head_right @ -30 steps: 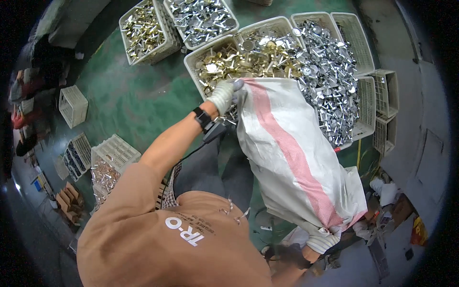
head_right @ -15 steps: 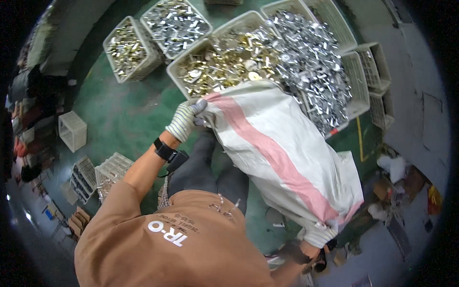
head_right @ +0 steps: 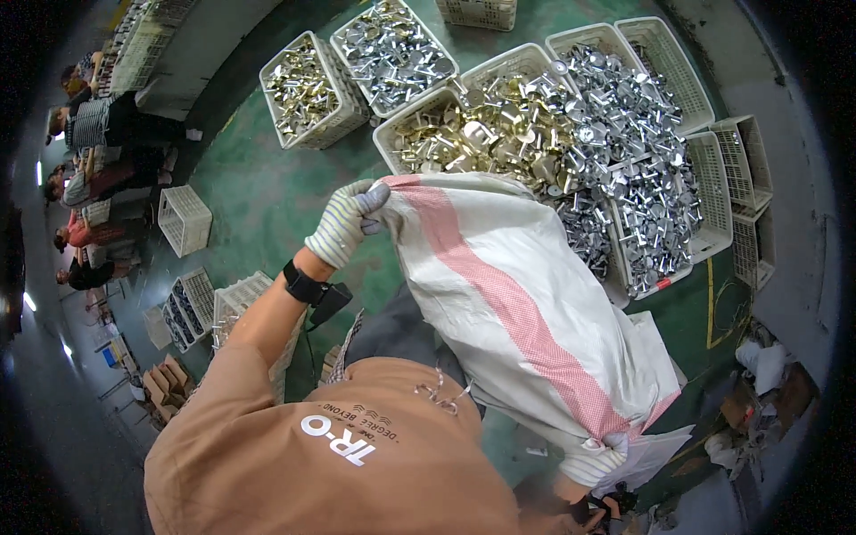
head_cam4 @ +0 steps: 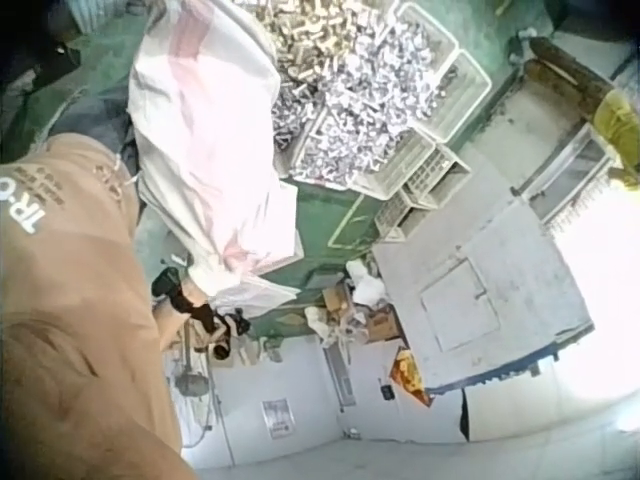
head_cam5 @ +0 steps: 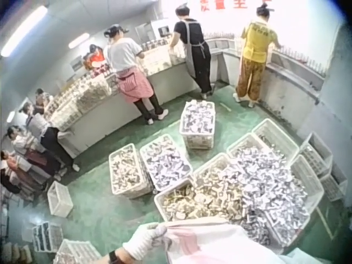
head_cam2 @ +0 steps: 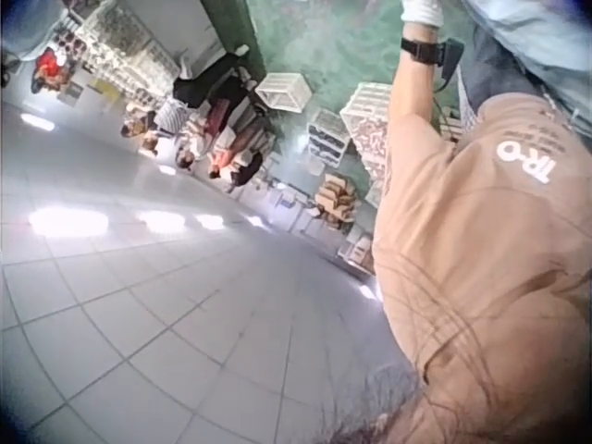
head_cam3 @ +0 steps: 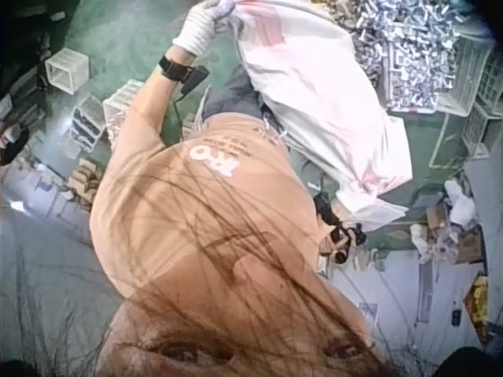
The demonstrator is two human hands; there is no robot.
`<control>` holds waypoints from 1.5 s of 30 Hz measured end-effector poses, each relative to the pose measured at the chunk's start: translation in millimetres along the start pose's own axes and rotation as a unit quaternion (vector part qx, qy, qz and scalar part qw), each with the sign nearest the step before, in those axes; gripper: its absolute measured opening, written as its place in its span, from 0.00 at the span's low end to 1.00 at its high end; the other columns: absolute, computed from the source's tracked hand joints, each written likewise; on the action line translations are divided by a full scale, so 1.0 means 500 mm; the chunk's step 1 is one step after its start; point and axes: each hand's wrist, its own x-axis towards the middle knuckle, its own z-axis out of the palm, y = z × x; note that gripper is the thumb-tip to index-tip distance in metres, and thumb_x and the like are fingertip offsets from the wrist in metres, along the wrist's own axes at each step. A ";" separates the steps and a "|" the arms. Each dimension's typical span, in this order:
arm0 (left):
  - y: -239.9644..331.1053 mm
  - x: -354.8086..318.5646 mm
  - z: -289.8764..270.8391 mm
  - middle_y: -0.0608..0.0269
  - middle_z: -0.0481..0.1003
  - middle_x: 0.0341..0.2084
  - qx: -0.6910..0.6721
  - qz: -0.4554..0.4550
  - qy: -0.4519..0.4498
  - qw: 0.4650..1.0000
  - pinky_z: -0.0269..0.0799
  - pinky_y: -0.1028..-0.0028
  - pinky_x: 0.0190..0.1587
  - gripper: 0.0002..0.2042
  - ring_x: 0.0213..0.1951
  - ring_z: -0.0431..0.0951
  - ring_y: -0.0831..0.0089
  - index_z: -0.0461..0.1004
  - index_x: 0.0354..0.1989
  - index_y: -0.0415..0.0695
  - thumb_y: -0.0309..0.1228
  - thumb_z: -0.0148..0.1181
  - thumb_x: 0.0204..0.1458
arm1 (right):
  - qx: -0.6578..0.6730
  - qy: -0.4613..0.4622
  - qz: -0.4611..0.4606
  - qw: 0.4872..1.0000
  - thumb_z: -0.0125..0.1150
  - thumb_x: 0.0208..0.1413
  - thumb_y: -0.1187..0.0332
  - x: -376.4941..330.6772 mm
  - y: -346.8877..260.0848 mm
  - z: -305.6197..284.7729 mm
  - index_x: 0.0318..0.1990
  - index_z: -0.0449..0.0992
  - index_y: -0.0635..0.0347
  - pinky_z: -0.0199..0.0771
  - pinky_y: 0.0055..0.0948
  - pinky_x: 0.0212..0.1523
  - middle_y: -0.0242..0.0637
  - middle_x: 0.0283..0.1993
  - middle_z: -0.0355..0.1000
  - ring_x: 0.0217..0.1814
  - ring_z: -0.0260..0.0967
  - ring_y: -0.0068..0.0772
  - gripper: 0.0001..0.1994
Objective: The person unties a large white bag, empties its contents of metal components into plastic crates, and then sorts the components by hand. Finally, they pick up a crate of metal parts and pour them into another crate.
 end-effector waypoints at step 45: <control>-0.116 -0.384 0.664 0.67 0.72 0.20 0.208 0.181 -0.195 0.941 0.66 0.74 0.29 0.12 0.25 0.70 0.80 0.76 0.31 0.38 0.37 0.60 0.54 | 0.667 -0.081 0.423 0.608 0.58 0.46 0.49 0.172 0.379 -0.024 0.51 0.74 0.54 0.60 0.46 0.63 0.38 0.55 0.71 0.59 0.64 0.39 0.26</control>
